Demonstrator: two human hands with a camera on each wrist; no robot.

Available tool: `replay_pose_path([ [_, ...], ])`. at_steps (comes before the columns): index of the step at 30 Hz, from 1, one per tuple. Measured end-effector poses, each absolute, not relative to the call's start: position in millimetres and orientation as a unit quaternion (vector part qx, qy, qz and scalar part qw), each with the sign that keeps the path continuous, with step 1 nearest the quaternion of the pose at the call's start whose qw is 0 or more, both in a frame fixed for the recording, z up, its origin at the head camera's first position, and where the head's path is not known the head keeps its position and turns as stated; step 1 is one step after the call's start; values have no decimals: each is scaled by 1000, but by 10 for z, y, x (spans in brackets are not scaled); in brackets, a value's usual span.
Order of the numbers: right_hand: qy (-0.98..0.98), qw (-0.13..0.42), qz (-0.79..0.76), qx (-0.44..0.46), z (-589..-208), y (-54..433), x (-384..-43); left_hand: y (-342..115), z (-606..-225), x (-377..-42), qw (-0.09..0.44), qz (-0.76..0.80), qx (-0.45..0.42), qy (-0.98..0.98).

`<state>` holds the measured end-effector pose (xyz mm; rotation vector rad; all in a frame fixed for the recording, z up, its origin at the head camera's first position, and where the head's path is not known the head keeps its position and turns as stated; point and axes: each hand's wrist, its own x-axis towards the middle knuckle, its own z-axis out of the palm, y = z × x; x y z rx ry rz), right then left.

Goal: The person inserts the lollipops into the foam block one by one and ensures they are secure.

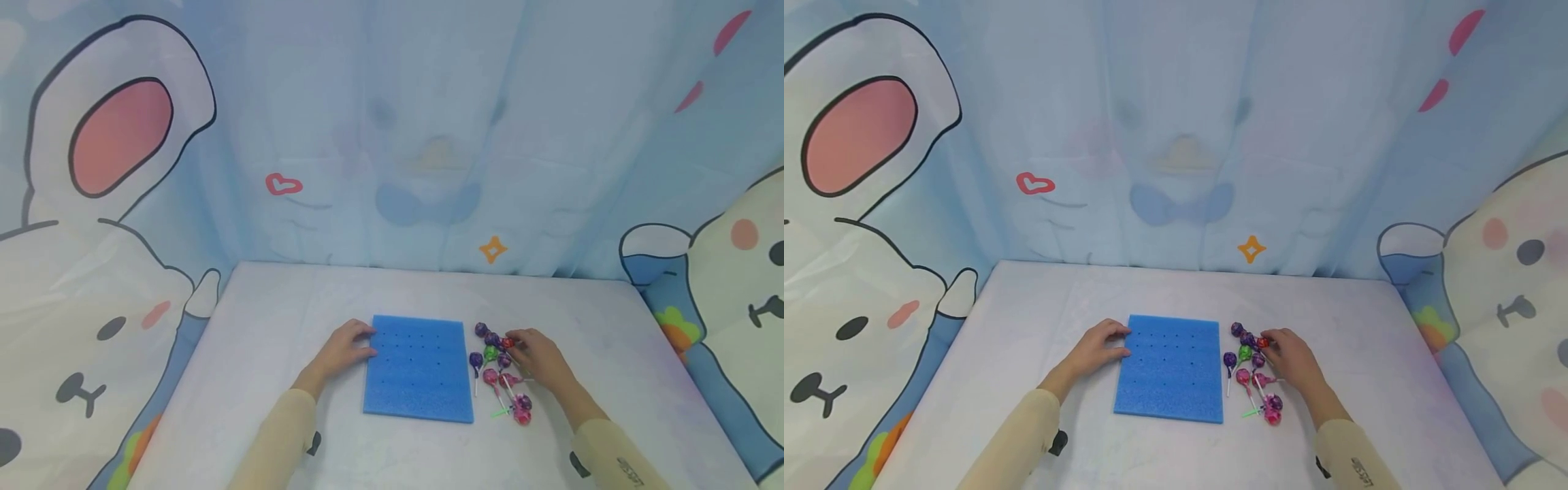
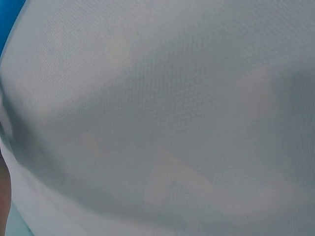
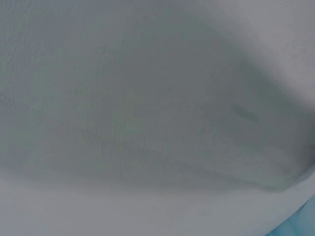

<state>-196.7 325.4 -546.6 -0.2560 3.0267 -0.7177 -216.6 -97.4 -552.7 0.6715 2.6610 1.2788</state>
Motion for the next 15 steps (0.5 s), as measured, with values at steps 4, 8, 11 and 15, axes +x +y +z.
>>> replay_pose_path([
  [4, 969, 6, -234, -76, -5433, 3225, -2003, -974, -5512, -2154, 60, 421, 220, 878],
  [8, 968, -20, -242, -70, -5334, 3167, -2052, -976, -5497, -2148, 60, 426, 223, 875],
  [11, 963, -49, -254, -71, -5249, 3105, -2081, -976, -5492, -2146, 57, 426, 225, 874],
  [15, 952, -81, -285, -75, -5199, 3010, -2122, -973, -5504, -2157, 54, 423, 224, 876],
])
